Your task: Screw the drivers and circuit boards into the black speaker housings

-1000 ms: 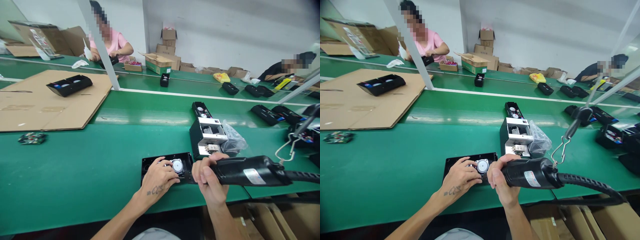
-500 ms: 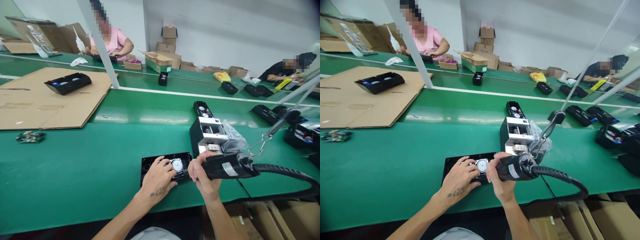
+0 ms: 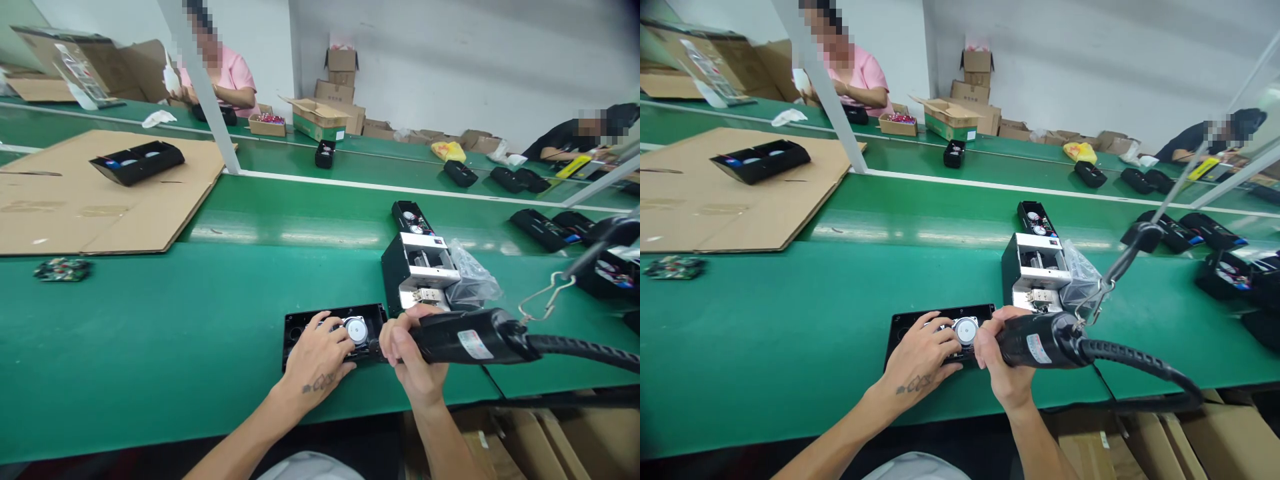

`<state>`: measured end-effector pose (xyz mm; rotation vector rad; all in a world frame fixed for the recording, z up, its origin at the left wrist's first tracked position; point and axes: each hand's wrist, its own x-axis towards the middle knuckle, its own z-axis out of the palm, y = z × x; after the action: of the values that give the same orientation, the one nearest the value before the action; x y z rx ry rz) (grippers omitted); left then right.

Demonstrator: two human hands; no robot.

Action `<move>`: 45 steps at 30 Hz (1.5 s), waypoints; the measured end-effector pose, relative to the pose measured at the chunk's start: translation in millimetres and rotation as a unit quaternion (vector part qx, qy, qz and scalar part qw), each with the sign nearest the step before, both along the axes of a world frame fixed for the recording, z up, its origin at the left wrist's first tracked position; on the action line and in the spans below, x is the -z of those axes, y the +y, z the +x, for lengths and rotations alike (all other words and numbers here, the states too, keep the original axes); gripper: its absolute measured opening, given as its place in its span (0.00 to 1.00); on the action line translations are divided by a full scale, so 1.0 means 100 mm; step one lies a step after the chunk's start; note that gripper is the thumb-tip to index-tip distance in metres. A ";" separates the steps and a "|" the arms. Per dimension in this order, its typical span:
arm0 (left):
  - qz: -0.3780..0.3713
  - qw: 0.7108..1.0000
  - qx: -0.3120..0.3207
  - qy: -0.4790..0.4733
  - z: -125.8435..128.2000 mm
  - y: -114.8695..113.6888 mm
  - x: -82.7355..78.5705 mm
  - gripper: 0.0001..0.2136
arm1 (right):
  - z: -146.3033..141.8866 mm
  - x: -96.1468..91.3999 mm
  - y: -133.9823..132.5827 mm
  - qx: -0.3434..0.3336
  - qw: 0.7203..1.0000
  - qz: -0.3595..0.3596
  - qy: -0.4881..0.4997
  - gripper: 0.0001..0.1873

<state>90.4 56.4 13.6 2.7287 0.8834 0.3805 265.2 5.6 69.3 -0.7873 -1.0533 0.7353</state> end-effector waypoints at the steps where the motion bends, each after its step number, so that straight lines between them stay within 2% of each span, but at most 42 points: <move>1: 0.001 1.000 0.000 0.000 0.00 0.00 0.00 0.12 | 0.00 0.00 0.00 0.000 1.000 0.001 0.001 0.10; 4: 0.001 1.000 -0.002 -0.006 0.00 -0.01 -0.01 0.13 | 0.00 -0.01 0.02 -0.005 1.000 0.002 0.004 0.09; 9: -0.008 0.997 -0.005 -0.071 -0.03 -0.02 -0.02 0.20 | -0.01 -0.10 -0.03 -0.007 0.999 0.012 0.031 0.09; 13: -0.006 0.991 0.009 -0.135 -0.04 -0.01 -0.02 0.08 | 0.00 -0.19 -0.12 -0.016 0.998 0.037 0.058 0.10; 17: -0.008 0.983 0.009 -0.182 -0.03 -0.01 -0.02 0.11 | 0.00 -0.25 -0.17 -0.006 0.996 0.056 0.063 0.11; 22: -0.017 0.980 0.004 -0.196 -0.03 -0.02 -0.05 0.11 | 0.01 -0.30 -0.16 0.014 0.996 0.062 0.066 0.11; 32: -0.008 0.974 0.005 -0.227 -0.03 0.00 0.00 0.09 | -0.04 -0.27 -0.18 0.000 0.997 0.058 0.060 0.11; 38: -0.038 0.973 0.007 -0.226 -0.04 -0.02 -0.05 0.11 | -0.05 -0.29 -0.18 0.014 0.997 0.056 0.057 0.10; 41: -0.046 0.973 0.012 -0.228 -0.05 -0.02 -0.07 0.12 | -0.09 -0.26 -0.21 0.029 0.996 0.052 0.062 0.09; 45: -0.028 0.972 0.033 -0.233 -0.07 0.02 -0.02 0.11 | -0.15 -0.17 -0.24 0.032 0.997 0.058 0.048 0.08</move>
<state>83.2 58.6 15.5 2.4472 0.6590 0.9189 250.4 -18.2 86.8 -0.6760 -0.9700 0.6444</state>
